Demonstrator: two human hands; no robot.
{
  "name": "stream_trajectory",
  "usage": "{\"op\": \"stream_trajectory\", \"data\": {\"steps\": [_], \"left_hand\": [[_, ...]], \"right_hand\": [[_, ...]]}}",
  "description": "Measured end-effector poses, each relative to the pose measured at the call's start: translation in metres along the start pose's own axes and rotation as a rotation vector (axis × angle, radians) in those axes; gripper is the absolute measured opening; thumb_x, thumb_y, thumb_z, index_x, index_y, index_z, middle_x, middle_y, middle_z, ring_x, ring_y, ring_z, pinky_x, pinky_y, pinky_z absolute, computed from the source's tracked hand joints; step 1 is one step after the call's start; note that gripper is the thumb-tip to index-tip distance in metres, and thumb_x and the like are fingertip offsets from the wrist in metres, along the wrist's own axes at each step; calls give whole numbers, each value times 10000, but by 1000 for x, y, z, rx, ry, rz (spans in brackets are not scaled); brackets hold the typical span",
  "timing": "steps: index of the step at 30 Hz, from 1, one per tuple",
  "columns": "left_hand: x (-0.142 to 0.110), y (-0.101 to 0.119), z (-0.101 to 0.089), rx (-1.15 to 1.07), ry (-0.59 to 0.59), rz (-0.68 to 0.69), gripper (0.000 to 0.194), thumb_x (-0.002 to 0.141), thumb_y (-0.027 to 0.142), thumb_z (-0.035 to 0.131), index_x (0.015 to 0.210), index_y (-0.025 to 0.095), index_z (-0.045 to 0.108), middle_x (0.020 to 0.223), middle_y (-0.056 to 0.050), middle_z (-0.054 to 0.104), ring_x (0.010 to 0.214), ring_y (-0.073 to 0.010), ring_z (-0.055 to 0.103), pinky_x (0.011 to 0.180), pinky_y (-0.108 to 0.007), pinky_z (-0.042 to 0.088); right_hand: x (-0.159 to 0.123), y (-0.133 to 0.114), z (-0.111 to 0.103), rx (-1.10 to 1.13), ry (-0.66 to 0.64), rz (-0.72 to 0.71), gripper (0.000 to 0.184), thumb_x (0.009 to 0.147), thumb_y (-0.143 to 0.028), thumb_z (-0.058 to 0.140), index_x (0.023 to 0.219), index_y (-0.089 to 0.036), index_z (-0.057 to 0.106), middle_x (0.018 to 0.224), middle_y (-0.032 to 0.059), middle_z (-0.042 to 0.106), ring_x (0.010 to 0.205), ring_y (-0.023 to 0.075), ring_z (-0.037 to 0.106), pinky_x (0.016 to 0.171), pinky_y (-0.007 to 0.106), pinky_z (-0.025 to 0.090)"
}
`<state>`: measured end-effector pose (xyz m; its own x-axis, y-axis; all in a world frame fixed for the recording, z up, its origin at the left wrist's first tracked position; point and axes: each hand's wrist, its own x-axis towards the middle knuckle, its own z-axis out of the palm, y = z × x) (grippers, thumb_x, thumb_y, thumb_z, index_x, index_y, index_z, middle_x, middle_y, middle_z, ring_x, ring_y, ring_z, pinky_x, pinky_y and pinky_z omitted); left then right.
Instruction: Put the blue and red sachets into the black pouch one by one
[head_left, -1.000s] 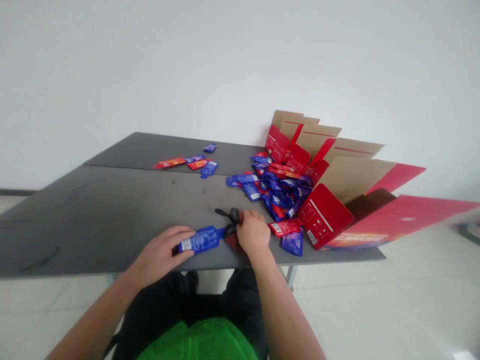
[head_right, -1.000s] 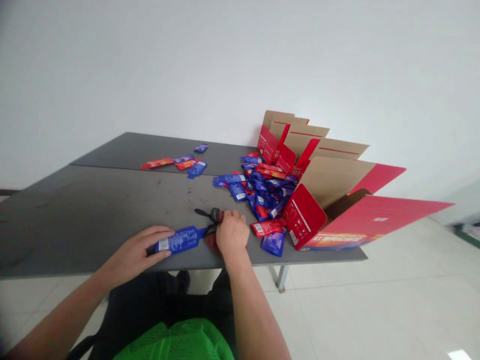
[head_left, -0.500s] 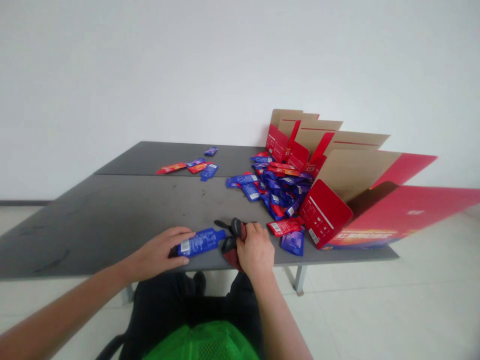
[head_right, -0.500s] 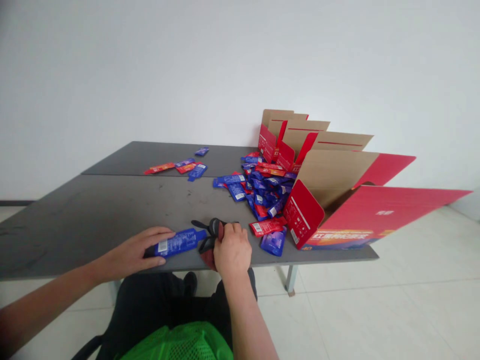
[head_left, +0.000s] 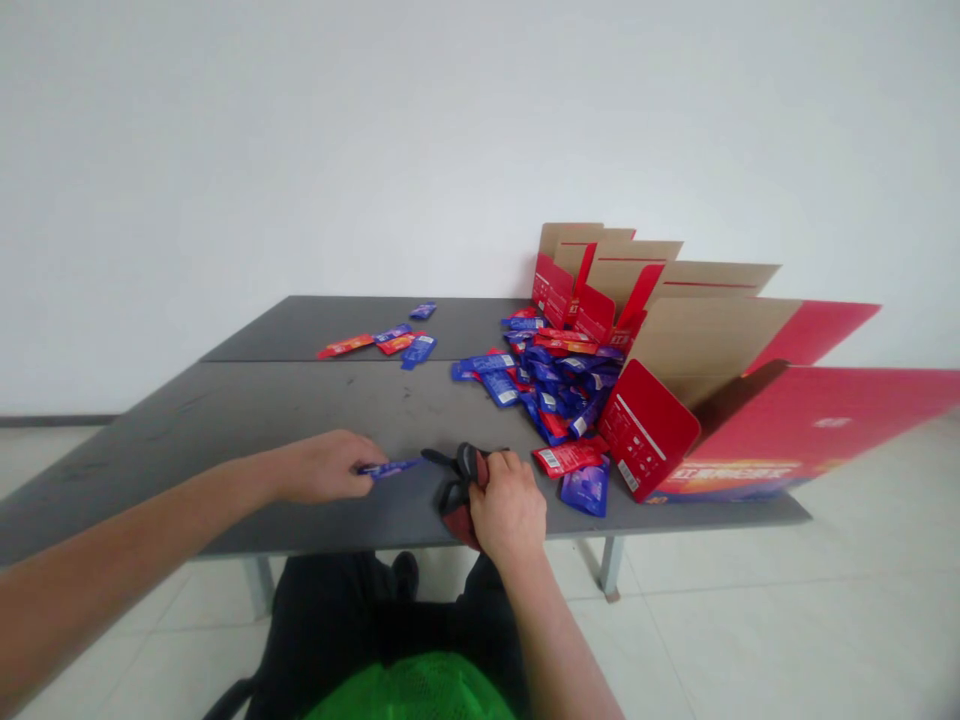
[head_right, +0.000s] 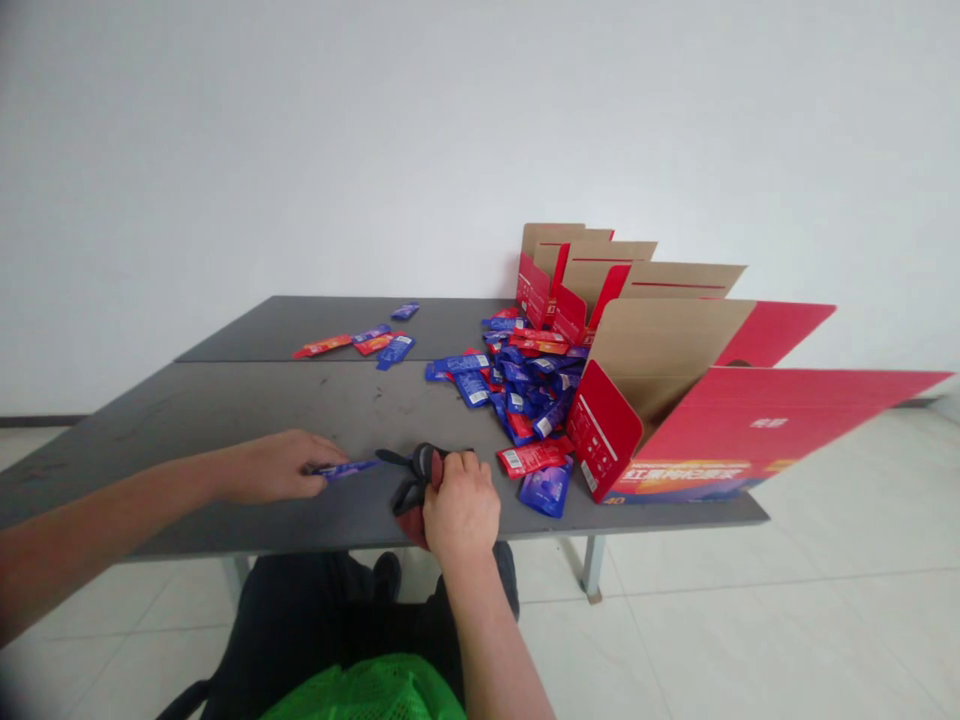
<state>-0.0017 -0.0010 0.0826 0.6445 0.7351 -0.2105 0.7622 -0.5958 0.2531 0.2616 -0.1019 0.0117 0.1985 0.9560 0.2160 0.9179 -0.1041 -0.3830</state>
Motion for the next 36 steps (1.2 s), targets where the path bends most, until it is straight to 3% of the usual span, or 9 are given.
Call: {"op": "stream_trajectory", "data": {"steps": [3, 8, 11, 16, 21, 24, 28, 33, 36], "left_hand": [[13, -15, 0, -109, -83, -60, 237, 784, 350, 576, 840, 232, 774, 792, -16, 746, 774, -241, 703, 717, -289, 483], [22, -31, 22, -201, 67, -167, 276, 819, 401, 575, 943, 218, 741, 838, -20, 760, 814, -241, 717, 722, -286, 479], [23, -35, 25, -331, 5, -188, 346, 845, 473, 588, 1019, 207, 724, 819, -25, 766, 781, -241, 729, 699, -289, 509], [31, -49, -2, -456, -306, -127, 360, 834, 510, 633, 980, 192, 718, 862, -62, 781, 835, -263, 750, 722, -307, 556], [47, -56, -35, -120, -406, -8, 265, 772, 419, 671, 899, 207, 766, 848, -37, 763, 838, -263, 697, 753, -319, 507], [54, -58, -40, 16, -357, 4, 288, 752, 387, 680, 950, 206, 782, 910, -58, 757, 889, -285, 690, 804, -344, 502], [50, -64, -29, 39, -240, 53, 396, 768, 383, 675, 1115, 219, 773, 1123, -99, 751, 1070, -314, 676, 954, -379, 496], [30, -72, 7, -55, -26, 77, 496, 811, 440, 696, 1250, 212, 729, 1196, -121, 708, 1103, -311, 667, 1001, -404, 498], [18, -75, 36, -36, 183, 25, 556, 858, 506, 679, 1320, 197, 686, 1322, -161, 662, 1225, -340, 611, 1101, -462, 443]], "right_hand": [[-1, 1, 1, 3, 0, 1, 72, 993, -305, 566, 955, -248, 587, 1053, 49, 642, 995, 242, 566, 740, 328, 399], [0, 0, 1, 0, -15, 4, 67, 994, -305, 562, 973, -250, 594, 1061, 55, 639, 1003, 238, 563, 745, 322, 402], [0, 0, 2, -1, -10, 9, 52, 983, -296, 578, 981, -249, 601, 1066, 52, 640, 1009, 238, 564, 738, 320, 403], [-1, -2, 3, 4, 20, 22, 41, 974, -283, 589, 969, -244, 603, 1054, 45, 645, 997, 238, 567, 756, 326, 408], [-1, -3, 1, 1, 17, 31, 102, 1012, -313, 548, 971, -243, 610, 1049, 51, 649, 986, 234, 568, 754, 328, 400], [0, -4, 0, -15, 7, 37, 118, 1018, -320, 544, 962, -240, 610, 1047, 51, 649, 980, 230, 568, 754, 326, 399], [-1, -3, 1, -26, -7, 35, 94, 1004, -311, 562, 965, -239, 609, 1052, 52, 649, 987, 229, 571, 764, 322, 403], [3, -6, -1, 10, -31, 23, 54, 971, -288, 585, 983, -246, 617, 1063, 42, 650, 1009, 219, 581, 772, 313, 417], [24, -32, -4, 50, -60, -59, 80, 945, -311, 616, 994, -249, 629, 1078, 37, 654, 1020, 206, 588, 800, 300, 437]]}}
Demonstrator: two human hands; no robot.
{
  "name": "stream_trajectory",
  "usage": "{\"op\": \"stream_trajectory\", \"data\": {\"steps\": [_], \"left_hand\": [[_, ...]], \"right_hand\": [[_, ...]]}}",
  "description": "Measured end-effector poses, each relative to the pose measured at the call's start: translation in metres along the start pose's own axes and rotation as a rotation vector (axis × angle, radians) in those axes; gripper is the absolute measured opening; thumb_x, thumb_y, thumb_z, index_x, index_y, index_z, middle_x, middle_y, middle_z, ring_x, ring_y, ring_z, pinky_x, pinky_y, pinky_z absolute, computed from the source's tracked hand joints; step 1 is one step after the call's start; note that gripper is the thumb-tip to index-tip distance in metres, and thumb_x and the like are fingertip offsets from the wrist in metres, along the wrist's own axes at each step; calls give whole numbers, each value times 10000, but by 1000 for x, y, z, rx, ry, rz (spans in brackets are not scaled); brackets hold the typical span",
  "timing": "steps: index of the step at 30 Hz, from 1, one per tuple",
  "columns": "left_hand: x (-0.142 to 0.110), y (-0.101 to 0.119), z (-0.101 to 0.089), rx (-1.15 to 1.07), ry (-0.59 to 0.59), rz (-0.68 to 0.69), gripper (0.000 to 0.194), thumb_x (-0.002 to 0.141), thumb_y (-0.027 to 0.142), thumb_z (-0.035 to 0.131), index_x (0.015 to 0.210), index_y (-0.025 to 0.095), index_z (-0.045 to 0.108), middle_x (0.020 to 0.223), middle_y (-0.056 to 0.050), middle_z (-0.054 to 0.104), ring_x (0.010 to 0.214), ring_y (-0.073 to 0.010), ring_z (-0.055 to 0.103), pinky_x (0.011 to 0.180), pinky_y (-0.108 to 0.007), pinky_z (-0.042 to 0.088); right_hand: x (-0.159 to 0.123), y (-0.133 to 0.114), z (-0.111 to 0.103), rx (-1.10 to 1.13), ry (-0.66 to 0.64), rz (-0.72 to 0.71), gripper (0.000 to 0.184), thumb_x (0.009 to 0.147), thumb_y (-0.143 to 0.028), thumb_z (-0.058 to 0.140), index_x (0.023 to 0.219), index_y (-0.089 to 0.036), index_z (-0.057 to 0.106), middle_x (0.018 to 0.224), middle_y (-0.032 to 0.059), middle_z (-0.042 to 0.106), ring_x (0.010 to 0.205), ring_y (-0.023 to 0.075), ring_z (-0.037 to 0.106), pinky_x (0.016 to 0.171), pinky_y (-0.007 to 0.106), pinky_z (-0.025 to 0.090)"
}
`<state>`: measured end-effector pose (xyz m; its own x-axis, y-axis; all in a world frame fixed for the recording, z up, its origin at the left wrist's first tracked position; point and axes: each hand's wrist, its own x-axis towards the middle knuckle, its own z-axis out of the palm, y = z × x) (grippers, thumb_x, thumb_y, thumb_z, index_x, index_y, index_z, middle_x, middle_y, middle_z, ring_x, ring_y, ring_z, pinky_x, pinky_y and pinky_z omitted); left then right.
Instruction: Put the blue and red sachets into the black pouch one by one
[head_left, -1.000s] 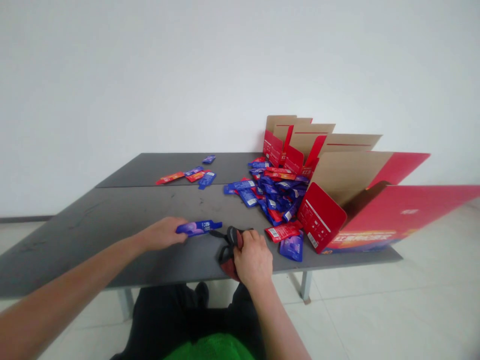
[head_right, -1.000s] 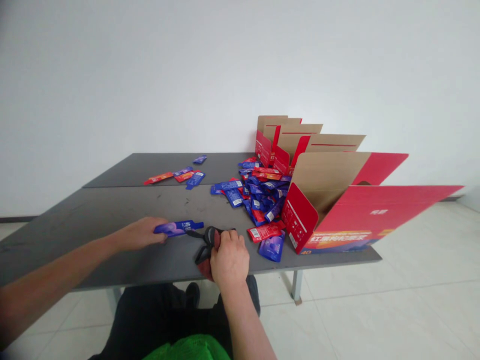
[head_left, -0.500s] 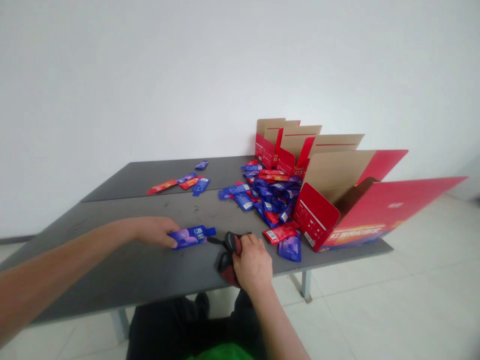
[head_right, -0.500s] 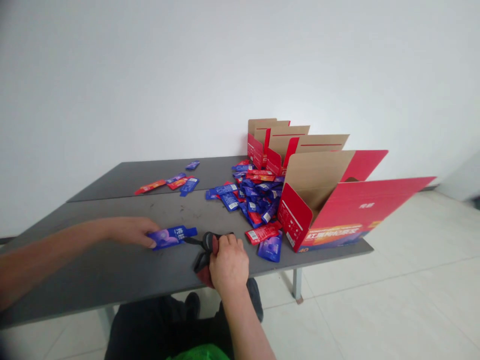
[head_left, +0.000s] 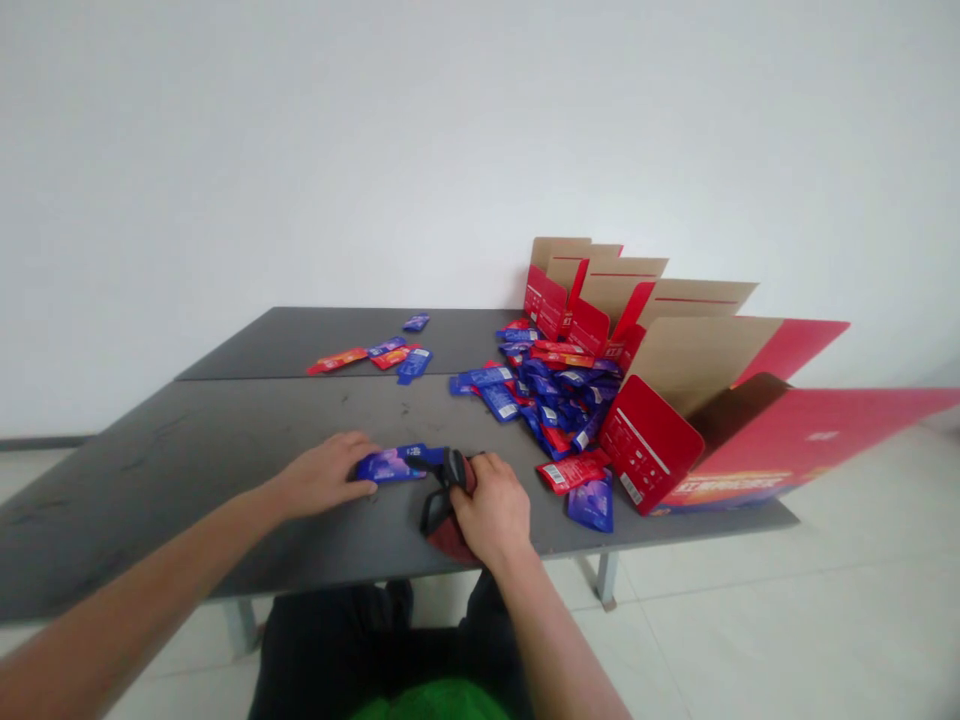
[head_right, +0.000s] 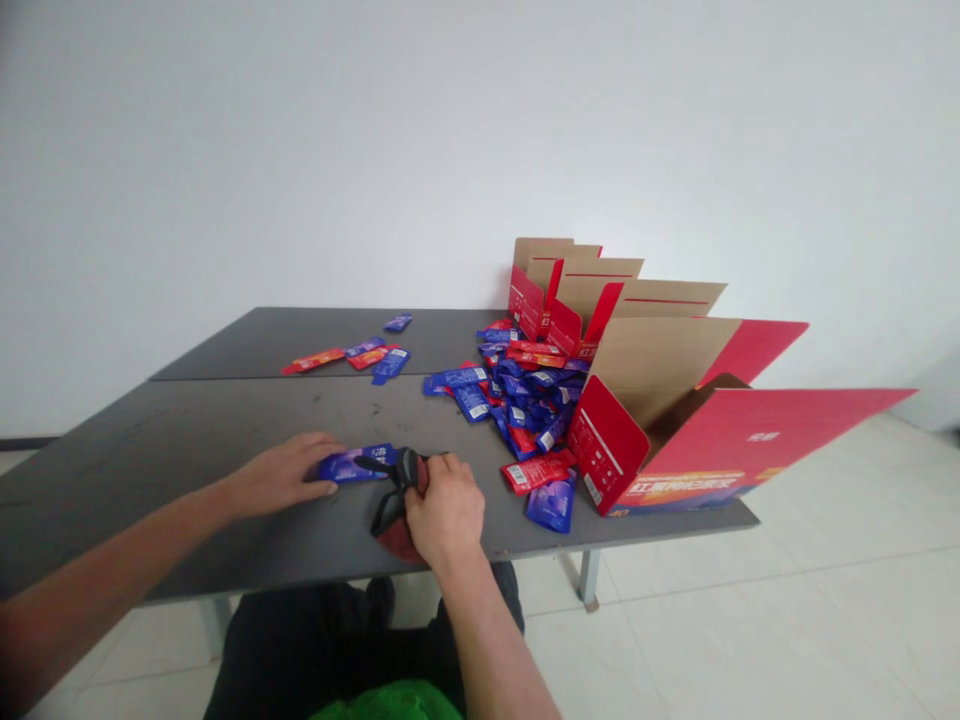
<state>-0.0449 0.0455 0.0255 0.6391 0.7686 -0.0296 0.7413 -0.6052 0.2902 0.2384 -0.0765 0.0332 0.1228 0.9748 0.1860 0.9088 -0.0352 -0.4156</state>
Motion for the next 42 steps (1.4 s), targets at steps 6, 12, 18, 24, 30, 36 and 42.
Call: {"op": "stream_trajectory", "data": {"steps": [6, 12, 18, 24, 30, 36, 42], "left_hand": [[-21, -3, 23, -131, 159, -29, 348, 870, 431, 647, 1114, 203, 743, 1240, -118, 733, 1167, -324, 661, 1054, -413, 507], [-25, -4, 24, -161, 183, -57, 383, 898, 489, 658, 1146, 213, 751, 1362, -113, 686, 1270, -322, 617, 1133, -436, 463], [-25, -1, 30, -168, 239, -76, 547, 874, 577, 691, 1298, 233, 702, 1400, -117, 662, 1292, -334, 604, 1150, -470, 453], [-27, 2, 35, -260, 316, -131, 350, 909, 340, 571, 1187, 195, 727, 1216, -125, 744, 1156, -307, 676, 1090, -456, 510], [-31, 8, 32, -191, 288, -88, 494, 880, 484, 686, 1301, 226, 682, 1412, -115, 657, 1323, -324, 587, 1171, -469, 439], [-32, 12, 31, -278, 307, -109, 417, 889, 352, 610, 1273, 214, 696, 1309, -108, 716, 1217, -316, 656, 1109, -464, 504], [-33, 3, 38, -283, 341, -118, 455, 860, 436, 658, 1262, 228, 702, 1382, -99, 687, 1301, -312, 610, 1188, -462, 434]], "right_hand": [[58, -86, 31, -22, -27, -298, 208, 993, -373, 553, 1097, -232, 665, 1165, 76, 662, 1092, 242, 566, 852, 330, 474], [55, -57, 53, -83, -57, -305, 223, 1030, -368, 525, 1044, -224, 695, 1126, 74, 680, 1070, 245, 576, 868, 336, 474], [66, -29, 14, -182, -12, -72, 248, 1044, -323, 486, 1028, -206, 704, 1087, 95, 687, 1015, 246, 611, 800, 327, 470], [54, -100, 51, -43, -121, -487, 194, 919, -350, 650, 1057, -221, 694, 1116, 48, 689, 1023, 229, 594, 873, 312, 479], [69, -44, 38, -173, -117, -191, 166, 962, -230, 566, 997, -212, 727, 1110, 83, 699, 1054, 247, 592, 850, 322, 471], [60, -86, 41, -104, -111, -454, 196, 963, -283, 589, 1102, -233, 718, 1170, 77, 688, 1096, 232, 570, 922, 323, 465], [56, -75, 53, -107, -157, -386, 167, 972, -270, 576, 1037, -231, 724, 1117, 56, 695, 1048, 227, 577, 884, 316, 473]]}}
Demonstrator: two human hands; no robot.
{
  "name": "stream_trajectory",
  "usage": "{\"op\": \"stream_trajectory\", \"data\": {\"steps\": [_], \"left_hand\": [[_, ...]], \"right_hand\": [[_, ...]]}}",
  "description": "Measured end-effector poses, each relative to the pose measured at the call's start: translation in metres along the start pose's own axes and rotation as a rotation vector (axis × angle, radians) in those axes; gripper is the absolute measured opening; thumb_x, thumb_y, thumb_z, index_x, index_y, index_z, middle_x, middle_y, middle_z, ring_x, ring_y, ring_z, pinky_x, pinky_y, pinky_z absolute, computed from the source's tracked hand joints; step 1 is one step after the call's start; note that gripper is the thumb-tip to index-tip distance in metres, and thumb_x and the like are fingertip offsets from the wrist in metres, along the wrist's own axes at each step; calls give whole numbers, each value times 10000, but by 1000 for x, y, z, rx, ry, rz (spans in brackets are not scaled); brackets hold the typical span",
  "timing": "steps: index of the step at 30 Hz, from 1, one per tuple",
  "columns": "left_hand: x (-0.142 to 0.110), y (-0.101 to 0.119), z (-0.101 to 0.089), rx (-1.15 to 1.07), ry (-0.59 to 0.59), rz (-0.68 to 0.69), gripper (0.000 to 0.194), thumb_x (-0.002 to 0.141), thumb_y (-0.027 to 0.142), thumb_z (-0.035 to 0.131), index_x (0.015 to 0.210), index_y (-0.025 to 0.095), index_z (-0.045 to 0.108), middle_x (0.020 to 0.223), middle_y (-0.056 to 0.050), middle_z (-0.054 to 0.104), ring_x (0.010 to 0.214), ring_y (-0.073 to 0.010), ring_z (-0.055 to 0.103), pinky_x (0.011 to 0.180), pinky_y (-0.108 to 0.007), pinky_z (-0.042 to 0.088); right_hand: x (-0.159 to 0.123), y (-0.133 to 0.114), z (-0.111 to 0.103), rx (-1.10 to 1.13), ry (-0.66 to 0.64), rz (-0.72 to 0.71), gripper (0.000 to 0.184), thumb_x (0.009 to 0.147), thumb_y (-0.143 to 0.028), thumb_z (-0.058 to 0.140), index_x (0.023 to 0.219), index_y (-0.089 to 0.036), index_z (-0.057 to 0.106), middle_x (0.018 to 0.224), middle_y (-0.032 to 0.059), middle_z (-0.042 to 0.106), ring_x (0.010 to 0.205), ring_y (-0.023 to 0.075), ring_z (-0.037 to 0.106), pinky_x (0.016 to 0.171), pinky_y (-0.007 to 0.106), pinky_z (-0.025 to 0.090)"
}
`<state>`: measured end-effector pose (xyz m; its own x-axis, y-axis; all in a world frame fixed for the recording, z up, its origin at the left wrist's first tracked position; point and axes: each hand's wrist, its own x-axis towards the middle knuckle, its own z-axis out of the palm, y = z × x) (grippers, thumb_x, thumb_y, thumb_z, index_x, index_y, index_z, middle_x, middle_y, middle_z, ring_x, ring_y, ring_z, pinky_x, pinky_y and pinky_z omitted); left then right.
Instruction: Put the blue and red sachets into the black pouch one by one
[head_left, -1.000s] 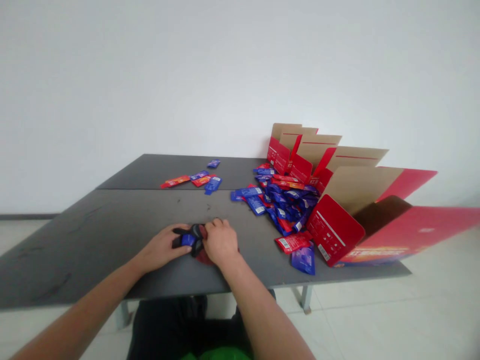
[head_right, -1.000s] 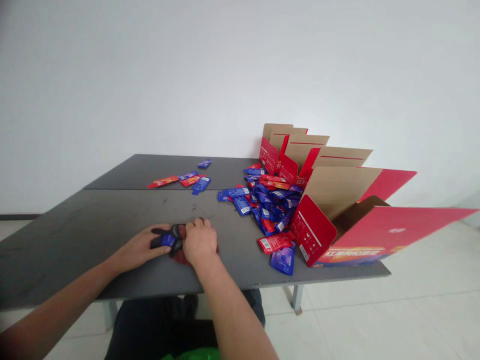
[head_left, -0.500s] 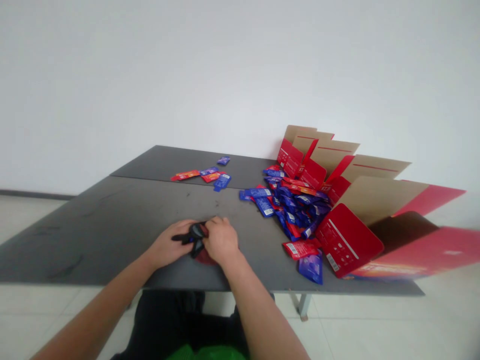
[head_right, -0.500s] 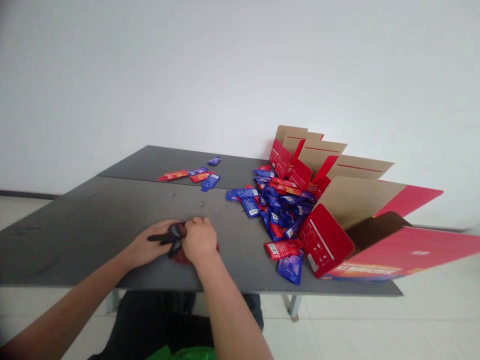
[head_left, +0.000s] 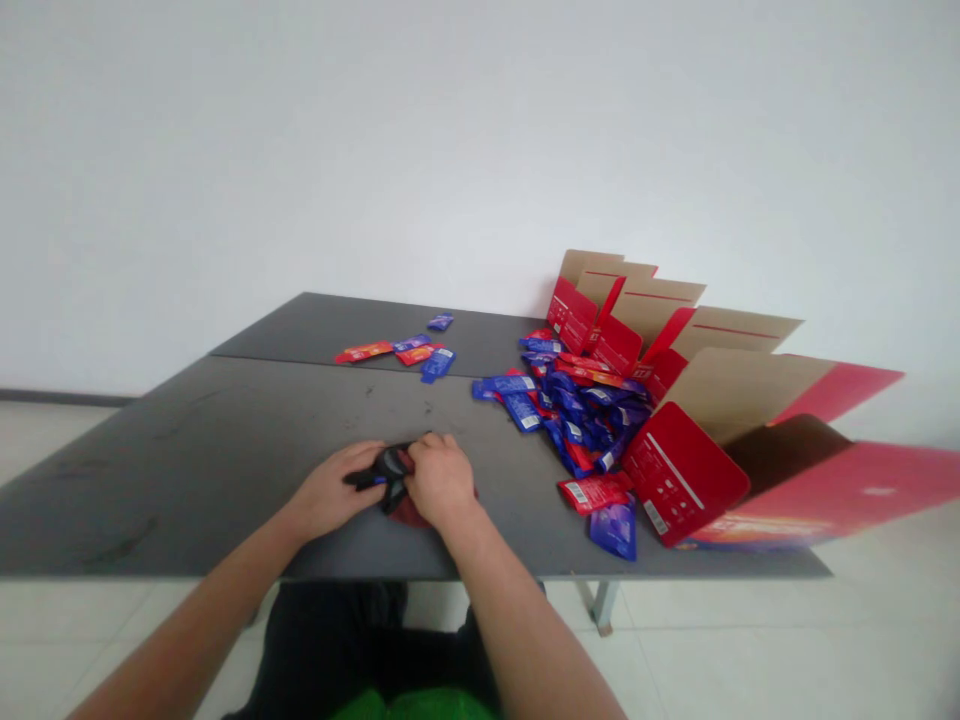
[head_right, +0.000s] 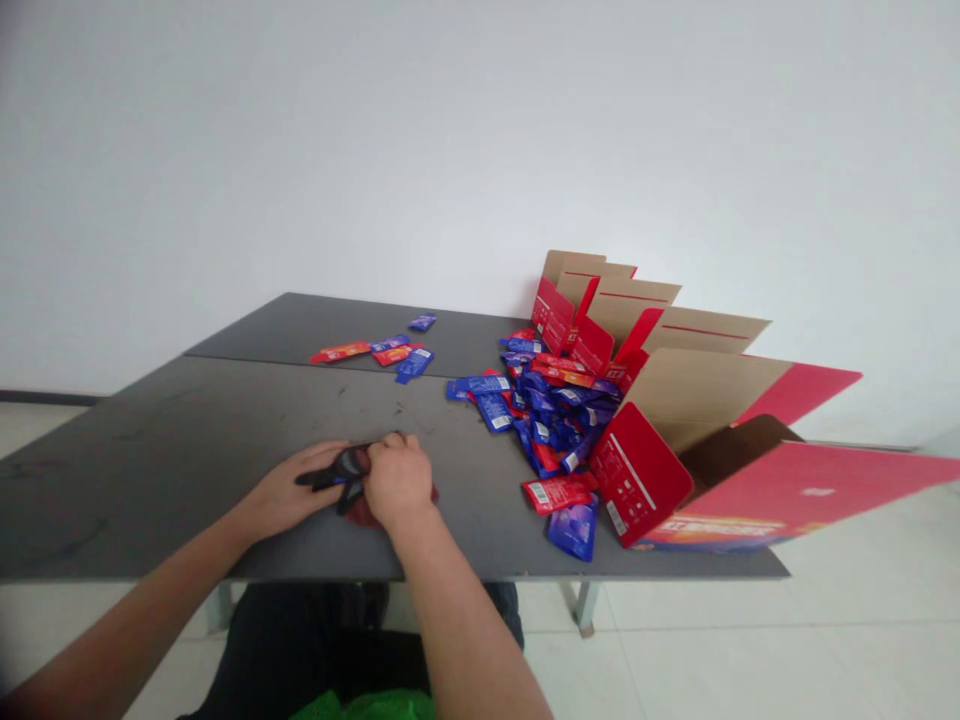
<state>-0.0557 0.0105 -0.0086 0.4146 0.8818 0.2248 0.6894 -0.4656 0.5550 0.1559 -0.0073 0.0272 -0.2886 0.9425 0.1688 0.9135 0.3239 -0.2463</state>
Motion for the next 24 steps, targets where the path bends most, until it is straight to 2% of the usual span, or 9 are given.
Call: {"op": "stream_trajectory", "data": {"steps": [3, 5, 7, 9, 12, 17, 19, 21, 24], "left_hand": [[0, 2, -2, 104, -56, 28, 521, 883, 521, 678, 1316, 230, 687, 1439, -117, 647, 1338, -322, 579, 1197, -473, 415], [1, 4, -4, 133, -76, 32, 532, 893, 517, 670, 1345, 235, 671, 1439, -118, 646, 1336, -326, 578, 1187, -477, 422], [1, 5, -4, 134, -88, 12, 471, 887, 466, 655, 1291, 227, 698, 1351, -118, 697, 1265, -330, 626, 1145, -474, 464], [1, 4, -2, 76, -66, -12, 392, 893, 386, 599, 1228, 219, 718, 1272, -113, 731, 1194, -316, 667, 1105, -453, 502], [1, 2, 0, -1, 0, -22, 402, 889, 355, 572, 1243, 216, 704, 1326, -111, 711, 1233, -301, 656, 1133, -434, 487], [1, 2, -2, 139, -70, -9, 538, 877, 565, 664, 1300, 235, 706, 1432, -112, 658, 1353, -347, 577, 1196, -481, 423], [1, 1, -2, 163, -71, 0, 580, 887, 580, 657, 1350, 231, 676, 1453, -118, 643, 1351, -348, 578, 1189, -493, 428], [1, -1, -1, 175, -66, 15, 545, 884, 545, 661, 1320, 220, 689, 1420, -124, 665, 1319, -348, 602, 1166, -495, 453], [2, -6, 2, 155, -61, 48, 415, 887, 395, 619, 1242, 201, 714, 1330, -114, 714, 1253, -331, 642, 1130, -474, 490]], "right_hand": [[-1, 34, -14, -55, 30, 219, 190, 978, -241, 554, 1034, -203, 732, 1124, 102, 697, 1054, 247, 589, 861, 330, 472], [2, 35, -21, -73, 50, 272, 222, 995, -245, 523, 1032, -191, 735, 1119, 122, 699, 1059, 255, 592, 858, 336, 471], [6, 16, -19, -51, 78, 156, 207, 991, -275, 542, 1037, -204, 731, 1121, 103, 700, 1062, 249, 590, 875, 332, 471], [9, -8, -9, -3, 90, -67, 181, 971, -323, 585, 1045, -230, 721, 1125, 65, 698, 1057, 236, 583, 896, 323, 472], [9, -21, 6, 29, 40, -129, 174, 953, -318, 601, 1040, -226, 720, 1089, 56, 699, 1026, 226, 587, 872, 310, 482], [7, 38, -13, -35, 29, 265, 255, 1017, -277, 493, 1051, -200, 734, 1114, 113, 696, 1061, 257, 602, 830, 335, 489], [10, 47, -24, -56, 48, 339, 280, 1027, -282, 478, 1048, -179, 738, 1104, 132, 695, 1063, 270, 607, 830, 345, 489], [12, 34, -25, -43, 80, 255, 250, 1012, -297, 512, 1063, -191, 732, 1109, 117, 695, 1062, 262, 602, 838, 334, 487], [13, -5, -6, 12, 70, -63, 188, 959, -313, 589, 1064, -235, 724, 1130, 65, 696, 1059, 238, 585, 848, 312, 489]]}}
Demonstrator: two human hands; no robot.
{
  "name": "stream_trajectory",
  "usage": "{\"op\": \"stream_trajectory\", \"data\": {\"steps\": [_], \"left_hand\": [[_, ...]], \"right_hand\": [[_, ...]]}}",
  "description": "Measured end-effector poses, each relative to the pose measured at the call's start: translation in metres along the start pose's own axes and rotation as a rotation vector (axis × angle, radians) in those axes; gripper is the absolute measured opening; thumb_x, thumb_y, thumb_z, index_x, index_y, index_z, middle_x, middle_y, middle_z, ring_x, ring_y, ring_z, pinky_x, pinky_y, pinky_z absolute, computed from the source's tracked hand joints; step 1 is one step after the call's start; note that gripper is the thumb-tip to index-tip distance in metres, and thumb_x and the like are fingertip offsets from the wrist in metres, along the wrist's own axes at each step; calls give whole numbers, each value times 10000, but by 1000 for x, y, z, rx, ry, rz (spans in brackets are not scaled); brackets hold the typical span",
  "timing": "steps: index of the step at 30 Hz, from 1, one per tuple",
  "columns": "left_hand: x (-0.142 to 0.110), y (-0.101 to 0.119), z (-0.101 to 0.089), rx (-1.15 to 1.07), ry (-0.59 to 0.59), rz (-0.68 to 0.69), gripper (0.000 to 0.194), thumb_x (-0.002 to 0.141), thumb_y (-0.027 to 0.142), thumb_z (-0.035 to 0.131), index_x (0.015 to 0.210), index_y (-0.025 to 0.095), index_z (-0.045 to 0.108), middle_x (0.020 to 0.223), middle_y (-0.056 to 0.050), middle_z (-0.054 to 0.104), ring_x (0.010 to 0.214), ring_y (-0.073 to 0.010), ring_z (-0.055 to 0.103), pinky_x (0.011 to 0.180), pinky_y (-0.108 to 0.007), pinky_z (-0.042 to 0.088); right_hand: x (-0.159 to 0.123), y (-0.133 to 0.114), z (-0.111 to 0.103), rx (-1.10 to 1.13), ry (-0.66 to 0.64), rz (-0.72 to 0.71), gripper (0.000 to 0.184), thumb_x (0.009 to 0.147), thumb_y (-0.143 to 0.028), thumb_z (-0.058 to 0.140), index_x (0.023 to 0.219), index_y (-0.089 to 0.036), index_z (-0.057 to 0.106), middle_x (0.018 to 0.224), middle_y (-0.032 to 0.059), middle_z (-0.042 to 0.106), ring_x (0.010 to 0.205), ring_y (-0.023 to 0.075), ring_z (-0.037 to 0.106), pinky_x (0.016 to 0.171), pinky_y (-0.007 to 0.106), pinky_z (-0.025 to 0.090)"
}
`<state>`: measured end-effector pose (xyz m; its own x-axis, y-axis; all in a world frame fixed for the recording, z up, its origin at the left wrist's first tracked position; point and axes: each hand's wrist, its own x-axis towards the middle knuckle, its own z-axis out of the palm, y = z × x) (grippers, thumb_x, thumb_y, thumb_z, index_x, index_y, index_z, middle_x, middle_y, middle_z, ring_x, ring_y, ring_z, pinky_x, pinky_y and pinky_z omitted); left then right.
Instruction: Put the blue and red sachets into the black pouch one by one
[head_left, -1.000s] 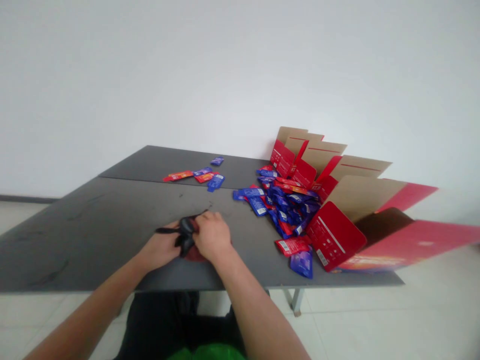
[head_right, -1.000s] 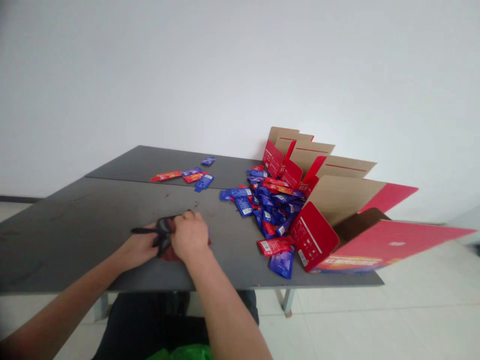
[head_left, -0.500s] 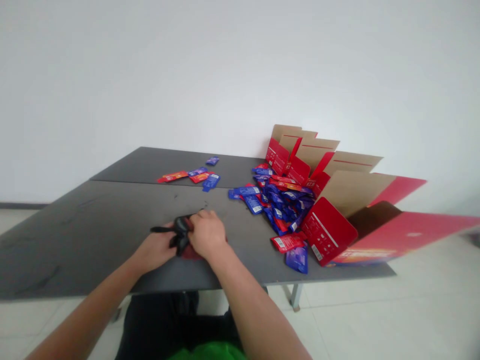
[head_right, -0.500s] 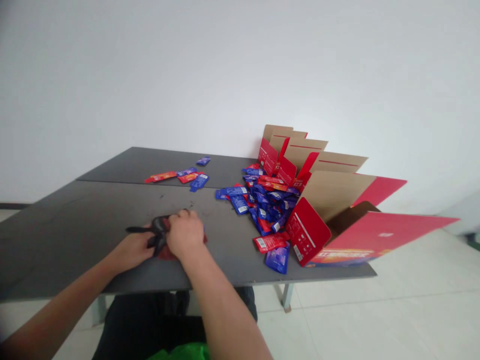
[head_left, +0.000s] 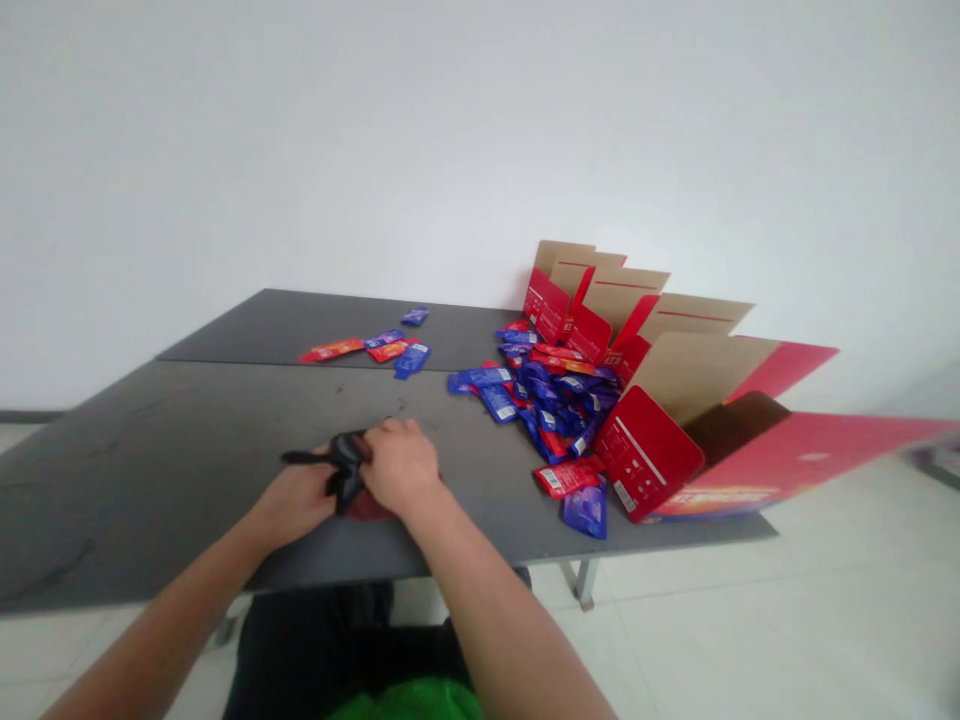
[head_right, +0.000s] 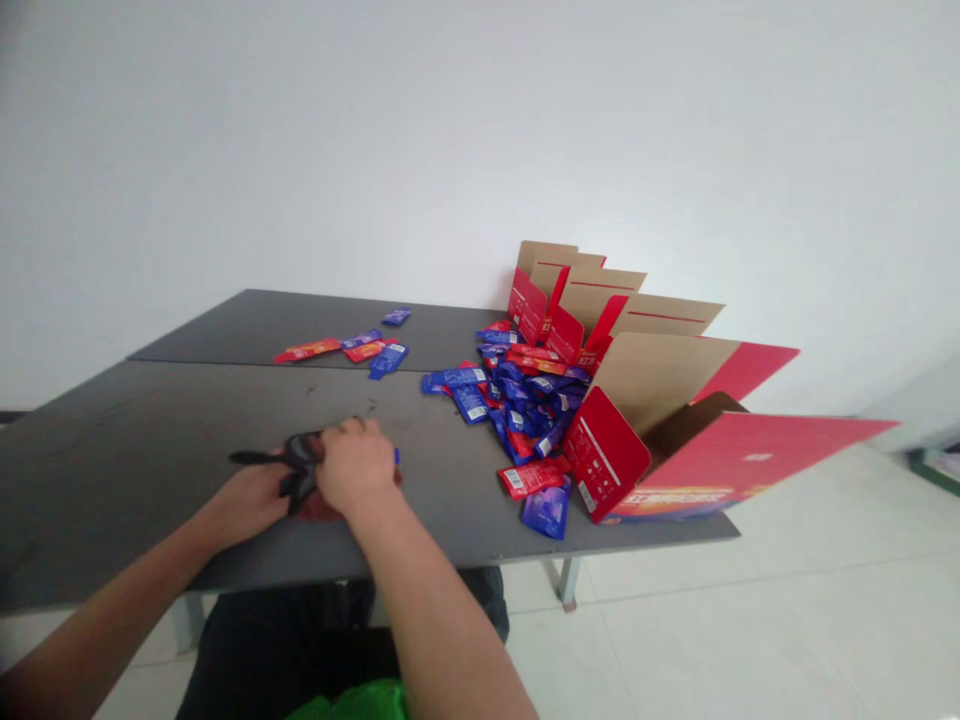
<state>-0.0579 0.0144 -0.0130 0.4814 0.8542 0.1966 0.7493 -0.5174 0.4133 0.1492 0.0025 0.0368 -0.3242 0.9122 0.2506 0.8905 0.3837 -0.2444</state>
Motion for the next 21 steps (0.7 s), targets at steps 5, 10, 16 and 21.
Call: {"op": "stream_trajectory", "data": {"steps": [5, 10, 16, 21], "left_hand": [[0, -1, 0, -16, 15, 10, 444, 916, 464, 607, 1278, 224, 702, 1395, -95, 682, 1318, -316, 603, 1173, -454, 454], [-1, 0, 0, 40, -2, -33, 600, 887, 614, 640, 1354, 239, 674, 1438, -108, 656, 1340, -331, 587, 1183, -483, 437], [1, -5, 3, -31, 26, -4, 380, 913, 371, 548, 1202, 212, 736, 1246, -115, 744, 1196, -320, 666, 1090, -473, 519], [-1, 2, -1, -7, -12, -13, 475, 925, 499, 613, 1308, 229, 693, 1436, -102, 648, 1353, -314, 570, 1192, -473, 424]], "right_hand": [[-6, 11, 11, -2, -42, 131, 237, 1010, -307, 520, 1035, -224, 741, 1106, 78, 704, 1055, 237, 591, 855, 312, 493], [-1, 50, -17, -84, -33, 398, 292, 1026, -280, 484, 1037, -174, 755, 1118, 142, 699, 1076, 278, 604, 835, 341, 500], [2, -17, 10, 22, -31, -55, 203, 980, -301, 555, 1032, -229, 737, 1092, 60, 705, 1034, 234, 594, 871, 318, 499], [-8, 26, 2, -17, -43, 221, 223, 994, -315, 541, 1018, -231, 746, 1103, 75, 705, 1046, 246, 598, 823, 320, 493]]}}
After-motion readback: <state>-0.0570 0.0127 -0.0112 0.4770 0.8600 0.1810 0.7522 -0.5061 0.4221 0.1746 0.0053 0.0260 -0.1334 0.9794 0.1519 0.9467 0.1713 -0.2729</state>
